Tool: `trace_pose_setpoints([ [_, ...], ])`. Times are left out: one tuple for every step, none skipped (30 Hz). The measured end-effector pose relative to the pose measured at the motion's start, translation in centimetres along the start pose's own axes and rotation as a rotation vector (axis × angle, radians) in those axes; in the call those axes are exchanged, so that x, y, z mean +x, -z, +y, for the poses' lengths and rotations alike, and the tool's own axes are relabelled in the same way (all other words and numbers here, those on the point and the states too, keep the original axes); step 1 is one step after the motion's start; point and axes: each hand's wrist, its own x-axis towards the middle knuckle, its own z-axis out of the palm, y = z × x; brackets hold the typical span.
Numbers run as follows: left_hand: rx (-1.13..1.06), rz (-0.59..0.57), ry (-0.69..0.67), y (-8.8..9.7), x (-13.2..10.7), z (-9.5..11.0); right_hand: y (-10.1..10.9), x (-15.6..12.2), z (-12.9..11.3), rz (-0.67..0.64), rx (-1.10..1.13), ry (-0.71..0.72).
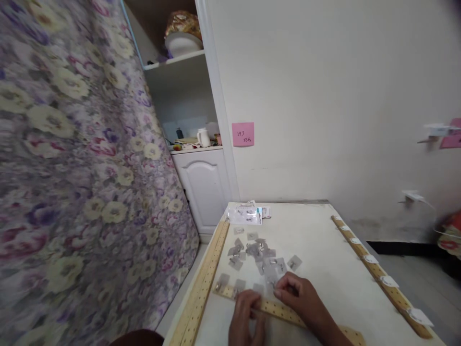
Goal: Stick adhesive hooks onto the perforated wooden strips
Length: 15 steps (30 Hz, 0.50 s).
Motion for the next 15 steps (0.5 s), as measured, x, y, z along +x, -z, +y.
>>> trace_pose_setpoints([
  [-0.044,0.002,0.042,-0.9,0.2,0.3,-0.3,-0.2,-0.2,-0.015,0.022,-0.001],
  [-0.108,-0.004,0.101,-1.6,0.4,0.5,-0.5,-0.3,-0.3,-0.024,0.036,0.001],
  [-0.189,-0.018,0.166,-2.1,0.6,0.7,-0.8,-0.4,-0.3,-0.029,0.041,0.005],
  [-0.273,-0.029,0.225,-2.5,0.7,0.8,-0.9,-0.5,-0.3,-0.027,0.039,0.010],
  [-0.351,-0.033,0.273,-2.7,0.8,0.9,-1.1,-0.5,-0.3,-0.019,0.032,0.016],
  [-0.414,-0.028,0.309,-2.8,0.8,1.0,-1.2,-0.6,-0.3,-0.010,0.022,0.023],
  [-0.458,-0.012,0.332,-2.9,0.8,1.0,-1.3,-0.6,-0.3,-0.004,0.013,0.030],
  [-0.484,0.008,0.344,-2.8,0.7,1.0,-1.4,-0.7,-0.4,0.000,0.008,0.035],
  [-0.497,0.026,0.349,-2.8,0.7,1.1,-1.5,-0.7,-0.5,-0.001,0.009,0.038],
  [-0.496,0.034,0.350,-2.7,0.6,1.1,-1.6,-0.8,-0.6,-0.004,0.013,0.040],
  [-0.484,0.034,0.348,-2.7,0.5,1.0,-1.7,-0.8,-0.7,-0.009,0.017,0.040],
  [-0.461,0.029,0.342,-2.7,0.4,1.0,-1.7,-0.9,-0.8,-0.013,0.019,0.039],
  [-0.430,0.023,0.333,-2.6,0.2,1.0,-1.8,-1.0,-0.9,-0.014,0.018,0.038],
  [-0.391,0.017,0.323,-2.6,0.1,0.9,-1.8,-1.0,-1.0,-0.013,0.013,0.036],
  [-0.347,0.010,0.311,-2.6,-0.1,0.9,-1.9,-1.1,-1.1,-0.011,0.007,0.036],
])
